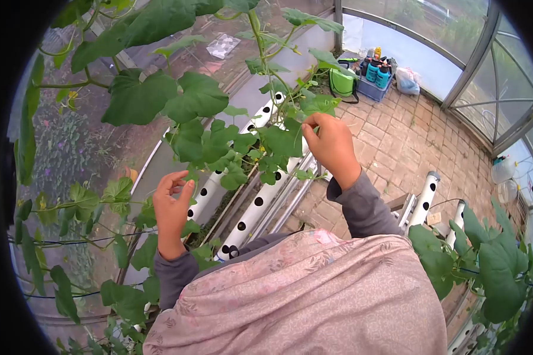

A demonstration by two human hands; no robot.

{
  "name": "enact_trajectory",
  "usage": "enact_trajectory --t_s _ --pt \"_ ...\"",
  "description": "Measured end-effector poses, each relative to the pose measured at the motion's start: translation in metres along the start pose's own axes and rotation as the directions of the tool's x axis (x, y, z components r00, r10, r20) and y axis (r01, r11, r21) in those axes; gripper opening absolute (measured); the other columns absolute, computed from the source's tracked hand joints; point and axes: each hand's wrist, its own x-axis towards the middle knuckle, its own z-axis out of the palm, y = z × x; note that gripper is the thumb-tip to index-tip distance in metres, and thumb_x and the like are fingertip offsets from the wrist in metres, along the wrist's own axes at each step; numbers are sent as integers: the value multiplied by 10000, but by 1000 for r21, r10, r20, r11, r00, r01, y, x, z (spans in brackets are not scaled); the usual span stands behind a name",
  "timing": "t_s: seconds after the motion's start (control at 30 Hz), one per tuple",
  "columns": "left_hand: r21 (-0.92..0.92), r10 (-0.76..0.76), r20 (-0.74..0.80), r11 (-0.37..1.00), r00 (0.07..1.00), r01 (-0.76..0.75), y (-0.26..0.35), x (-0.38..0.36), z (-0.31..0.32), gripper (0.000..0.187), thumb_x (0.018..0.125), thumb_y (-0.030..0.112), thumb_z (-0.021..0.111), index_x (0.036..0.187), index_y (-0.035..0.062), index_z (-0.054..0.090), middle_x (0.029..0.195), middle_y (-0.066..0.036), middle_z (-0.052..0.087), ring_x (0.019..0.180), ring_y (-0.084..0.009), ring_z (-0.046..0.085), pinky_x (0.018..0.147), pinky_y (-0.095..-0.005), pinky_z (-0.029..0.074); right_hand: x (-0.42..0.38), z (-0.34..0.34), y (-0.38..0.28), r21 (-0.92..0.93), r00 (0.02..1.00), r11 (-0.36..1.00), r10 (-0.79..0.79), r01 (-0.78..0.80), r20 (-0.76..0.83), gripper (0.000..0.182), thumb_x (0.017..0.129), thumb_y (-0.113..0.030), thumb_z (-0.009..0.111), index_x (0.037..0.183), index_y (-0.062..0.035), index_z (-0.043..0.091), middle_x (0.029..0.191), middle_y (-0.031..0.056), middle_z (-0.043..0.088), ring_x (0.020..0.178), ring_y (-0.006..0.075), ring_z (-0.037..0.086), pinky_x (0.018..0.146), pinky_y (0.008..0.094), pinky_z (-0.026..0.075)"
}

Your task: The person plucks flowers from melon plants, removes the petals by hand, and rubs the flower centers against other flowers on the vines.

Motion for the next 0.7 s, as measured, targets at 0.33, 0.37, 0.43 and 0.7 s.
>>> enact_trajectory --t_s 0.33,0.37,0.43,0.7 --pt "-653 -76 17 754 997 69 48 92 -4 477 938 334 574 1219 -50 541 1102 -143 622 886 -182 612 737 -310 460 -4 24 22 152 942 982 61 -117 329 177 803 -182 651 825 -7 669 735 127 668 646 231 630 623 335 489" --pt "-692 -1 7 722 1000 5 52 94 -5 423 949 308 560 1187 -42 570 1083 -141 637 869 -179 616 729 -305 460 -10 36 29 177 911 972 67 -151 408 177 798 -172 657 830 2 668 713 117 655 641 204 614 617 324 479" --pt "-669 14 -38 742 999 -36 56 94 -5 386 962 272 532 1183 -43 570 1090 -143 638 880 -179 620 736 -305 462 -20 68 44 182 847 970 45 -165 529 176 796 -173 656 833 -1 666 721 116 657 652 220 621 623 331 482" --pt "-527 35 17 850 999 -20 18 49 12 236 934 145 562 1086 -20 638 1029 -106 666 850 -140 614 725 -269 454 -51 221 74 82 729 981 -184 173 659 155 794 -163 603 861 -36 662 870 126 665 925 318 615 844 431 471"
